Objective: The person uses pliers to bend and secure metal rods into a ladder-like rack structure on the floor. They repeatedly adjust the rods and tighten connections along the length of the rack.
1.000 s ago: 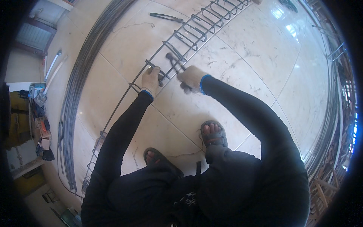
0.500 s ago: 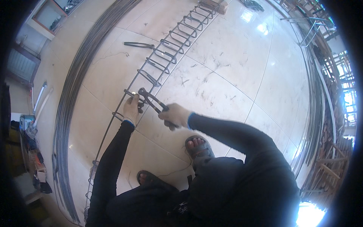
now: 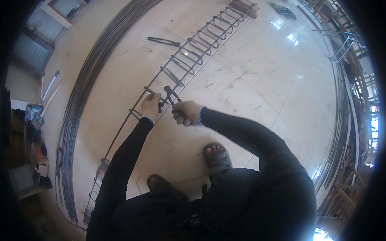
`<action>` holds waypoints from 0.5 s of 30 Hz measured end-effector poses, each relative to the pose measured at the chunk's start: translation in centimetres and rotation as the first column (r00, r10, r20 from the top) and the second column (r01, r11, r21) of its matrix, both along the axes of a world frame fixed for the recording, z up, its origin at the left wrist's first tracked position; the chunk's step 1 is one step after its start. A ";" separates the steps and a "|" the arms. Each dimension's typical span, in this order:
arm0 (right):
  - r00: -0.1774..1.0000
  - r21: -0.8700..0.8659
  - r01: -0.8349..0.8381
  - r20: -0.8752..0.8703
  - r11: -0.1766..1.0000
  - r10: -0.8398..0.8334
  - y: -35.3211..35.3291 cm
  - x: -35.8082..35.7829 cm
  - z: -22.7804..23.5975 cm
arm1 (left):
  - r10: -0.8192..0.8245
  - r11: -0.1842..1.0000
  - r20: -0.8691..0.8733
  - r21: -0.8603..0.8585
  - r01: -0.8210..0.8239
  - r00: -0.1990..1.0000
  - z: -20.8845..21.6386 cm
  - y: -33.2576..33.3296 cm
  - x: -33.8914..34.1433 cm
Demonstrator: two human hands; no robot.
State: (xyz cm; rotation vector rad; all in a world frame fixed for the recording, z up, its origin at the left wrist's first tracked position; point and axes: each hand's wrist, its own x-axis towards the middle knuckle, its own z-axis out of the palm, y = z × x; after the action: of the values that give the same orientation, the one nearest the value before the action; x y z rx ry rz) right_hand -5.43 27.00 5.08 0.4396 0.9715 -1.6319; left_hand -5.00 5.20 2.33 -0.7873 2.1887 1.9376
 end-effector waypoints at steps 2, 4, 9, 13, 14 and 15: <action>0.976 0.192 -0.157 -0.118 0.969 0.182 -0.3 -1.6 1.0 | 0.025 0.996 -0.038 -0.081 -0.028 0.999 -0.6 -0.7 -0.1; 0.995 0.195 0.061 -0.094 0.979 -0.043 -0.7 -1.5 0.4 | -0.004 0.985 -0.034 -0.172 -0.002 0.999 -0.7 -0.5 -0.1; 0.987 0.072 -0.161 0.001 0.984 0.161 0.8 -1.4 2.0 | 0.029 0.990 -0.011 -0.137 -0.031 1.000 -0.3 -0.2 -0.5; 0.995 0.170 -0.035 -0.091 0.985 0.051 0.0 -1.0 1.8 | 0.010 0.992 0.022 -0.128 -0.007 1.000 0.1 0.0 -0.2; 0.987 0.173 -0.124 -0.081 0.977 0.140 -0.3 -0.7 1.6 | 0.006 0.992 0.012 -0.129 -0.004 1.000 0.2 0.2 -0.3; 0.985 -0.033 -0.143 0.090 0.989 0.145 0.4 -1.2 1.4 | 0.004 0.991 0.000 -0.132 -0.004 1.000 0.4 0.1 -0.6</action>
State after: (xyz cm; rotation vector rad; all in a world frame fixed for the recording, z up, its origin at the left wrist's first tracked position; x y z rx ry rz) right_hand -6.67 27.40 6.46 0.4132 0.8915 -1.4802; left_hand -5.58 5.33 2.72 -0.8108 2.3363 1.8098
